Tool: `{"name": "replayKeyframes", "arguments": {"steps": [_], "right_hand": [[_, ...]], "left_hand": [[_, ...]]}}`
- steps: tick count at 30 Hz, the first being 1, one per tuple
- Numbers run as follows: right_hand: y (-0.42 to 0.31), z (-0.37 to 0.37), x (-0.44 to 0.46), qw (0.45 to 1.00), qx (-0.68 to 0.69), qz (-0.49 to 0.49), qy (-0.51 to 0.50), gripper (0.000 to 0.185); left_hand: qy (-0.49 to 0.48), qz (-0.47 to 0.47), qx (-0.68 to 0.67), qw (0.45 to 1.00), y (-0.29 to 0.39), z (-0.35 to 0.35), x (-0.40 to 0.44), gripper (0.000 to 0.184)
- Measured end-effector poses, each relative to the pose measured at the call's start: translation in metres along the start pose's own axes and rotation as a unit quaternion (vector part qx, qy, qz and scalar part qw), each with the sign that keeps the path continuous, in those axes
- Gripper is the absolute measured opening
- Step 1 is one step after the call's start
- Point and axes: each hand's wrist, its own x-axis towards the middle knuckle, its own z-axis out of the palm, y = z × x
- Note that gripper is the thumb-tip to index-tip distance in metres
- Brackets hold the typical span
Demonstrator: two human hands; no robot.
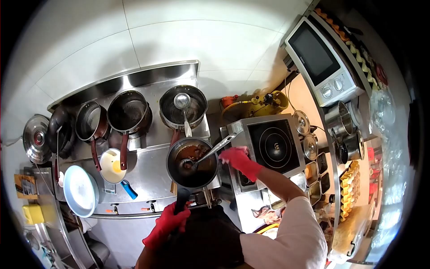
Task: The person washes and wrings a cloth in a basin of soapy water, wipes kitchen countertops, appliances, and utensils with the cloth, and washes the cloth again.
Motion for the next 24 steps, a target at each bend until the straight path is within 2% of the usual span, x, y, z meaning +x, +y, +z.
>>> {"name": "replayKeyframes", "arguments": {"steps": [1, 2, 3, 4, 5, 6, 7, 9, 11, 12, 13, 15, 16, 18, 21, 24], "right_hand": [[-0.011, -0.003, 0.016, 0.980, 0.178, 0.081, 0.029, 0.039], [-0.036, -0.009, 0.032, 0.920, 0.353, 0.147, 0.087, 0.038], [-0.091, -0.013, 0.045, 0.842, 0.464, 0.146, 0.234, 0.040], [-0.063, -0.019, 0.073, 0.956, 0.040, 0.007, 0.291, 0.045], [-0.014, -0.019, 0.102, 0.866, -0.395, -0.124, 0.282, 0.051], [0.025, -0.003, 0.136, 0.934, -0.087, -0.140, 0.316, 0.052], [0.023, 0.005, 0.134, 0.924, -0.225, -0.061, 0.303, 0.054], [0.024, 0.021, 0.132, 0.825, -0.512, 0.076, 0.228, 0.059], [0.037, 0.058, 0.112, 0.809, -0.506, 0.123, 0.273, 0.063], [0.024, 0.070, 0.093, 0.830, -0.402, 0.115, 0.370, 0.062], [-0.029, 0.072, 0.060, 0.889, -0.148, 0.147, 0.407, 0.062], [-0.058, 0.107, 0.017, 0.880, -0.080, 0.158, 0.440, 0.062], [-0.039, 0.131, 0.004, 0.840, -0.271, 0.150, 0.446, 0.062], [-0.049, 0.159, -0.035, 0.826, -0.230, 0.196, 0.476, 0.049], [-0.058, 0.191, -0.092, 0.780, -0.417, 0.275, 0.377, 0.048], [-0.049, 0.223, -0.148, 0.810, -0.255, 0.195, 0.491, 0.045]], "left_hand": [[-0.001, -0.001, 0.007, 1.000, 0.000, -0.001, -0.002, 0.018], [0.001, 0.001, 0.015, 1.000, -0.004, -0.002, 0.001, 0.017], [0.006, -0.002, 0.012, 1.000, -0.006, -0.002, 0.001, 0.017], [0.008, -0.006, 0.011, 1.000, -0.007, -0.002, 0.001, 0.016], [0.010, -0.010, 0.011, 1.000, -0.008, -0.001, 0.003, 0.016], [0.012, -0.015, 0.018, 1.000, -0.012, 0.000, 0.003, 0.016], [0.016, -0.018, 0.026, 0.999, -0.016, -0.001, 0.002, 0.016], [0.023, -0.033, 0.048, 0.998, -0.008, 0.000, 0.000, 0.017], [0.024, -0.036, 0.062, 0.997, -0.007, 0.001, -0.005, 0.017], [0.008, -0.024, 0.048, 0.999, -0.013, -0.002, -0.004, 0.019], [0.006, -0.030, 0.060, 0.998, -0.011, -0.004, -0.004, 0.020], [0.005, -0.041, 0.076, 0.996, -0.007, -0.004, -0.006, 0.022], [0.001, -0.039, 0.075, 0.996, -0.005, -0.004, -0.006, 0.022], [-0.003, -0.042, 0.096, 0.994, 0.004, -0.003, -0.004, 0.021], [-0.030, -0.031, 0.122, 0.992, 0.004, -0.009, 0.008, 0.018], [-0.059, -0.021, 0.130, 0.990, 0.006, -0.012, 0.022, 0.016]]}}
